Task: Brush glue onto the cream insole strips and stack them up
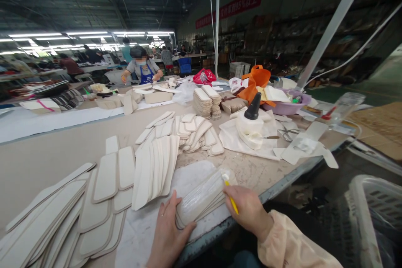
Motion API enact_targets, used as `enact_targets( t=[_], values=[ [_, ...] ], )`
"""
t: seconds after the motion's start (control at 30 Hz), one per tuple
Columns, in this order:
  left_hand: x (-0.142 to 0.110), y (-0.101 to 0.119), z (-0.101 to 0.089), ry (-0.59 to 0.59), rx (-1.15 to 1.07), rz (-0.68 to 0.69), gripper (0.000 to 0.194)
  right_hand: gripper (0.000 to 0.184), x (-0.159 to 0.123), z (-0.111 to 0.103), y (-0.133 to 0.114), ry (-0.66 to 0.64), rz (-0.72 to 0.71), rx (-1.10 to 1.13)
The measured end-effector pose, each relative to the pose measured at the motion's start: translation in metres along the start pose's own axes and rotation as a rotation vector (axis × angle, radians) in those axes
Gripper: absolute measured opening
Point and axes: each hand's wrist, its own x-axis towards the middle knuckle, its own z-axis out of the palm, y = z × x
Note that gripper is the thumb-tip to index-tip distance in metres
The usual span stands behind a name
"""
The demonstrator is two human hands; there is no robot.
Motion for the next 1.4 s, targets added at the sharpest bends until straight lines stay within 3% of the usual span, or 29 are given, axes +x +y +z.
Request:
enact_targets(
  t=[0.07, 0.13, 0.23, 0.37, 0.5, 0.7, 0.8, 0.87, 1.0, 1.07, 1.3, 1.4],
  values=[
    [0.0, 0.002, -0.001, 0.006, -0.019, -0.001, 0.094, 0.02, -0.004, 0.003, -0.02, -0.035, -0.077, 0.228],
    [0.0, 0.005, -0.002, 0.017, -0.031, -0.009, 0.096, 0.019, -0.006, 0.006, -0.038, -0.068, -0.047, 0.532],
    [0.0, 0.009, -0.004, 0.032, -0.047, -0.017, 0.099, 0.017, -0.005, 0.015, -0.053, -0.115, 0.175, 0.89],
    [-0.001, 0.012, -0.007, 0.011, -0.07, -0.033, 0.104, 0.012, 0.001, 0.03, -0.056, -0.199, 0.384, 1.114],
    [-0.001, 0.013, -0.008, -0.012, -0.074, -0.045, 0.103, 0.012, 0.005, 0.032, -0.05, -0.226, 0.395, 1.088],
    [0.0, 0.013, -0.007, 0.0, -0.084, -0.051, 0.097, 0.013, 0.011, 0.001, -0.011, 0.0, 0.495, 0.809],
    [-0.001, 0.011, -0.007, 0.0, -0.076, -0.045, 0.094, 0.014, 0.011, -0.007, -0.002, 0.097, 0.522, 0.794],
    [-0.001, 0.011, -0.007, 0.0, -0.067, -0.032, 0.093, 0.014, 0.008, -0.004, -0.008, 0.049, 0.483, 0.863],
    [-0.002, 0.011, -0.006, 0.018, -0.05, -0.017, 0.093, 0.015, 0.002, 0.01, -0.03, -0.179, 0.367, 1.0],
    [-0.001, 0.011, -0.006, 0.018, -0.043, -0.02, 0.092, 0.015, 0.003, 0.012, -0.033, -0.206, 0.362, 1.002],
    [-0.001, 0.009, -0.005, -0.01, -0.029, -0.032, 0.087, 0.018, 0.012, -0.017, 0.013, 0.049, 0.495, 0.69],
    [-0.001, 0.009, -0.005, 0.001, -0.032, -0.026, 0.086, 0.02, 0.01, -0.024, 0.03, 0.164, 0.476, 0.577]
  ],
)
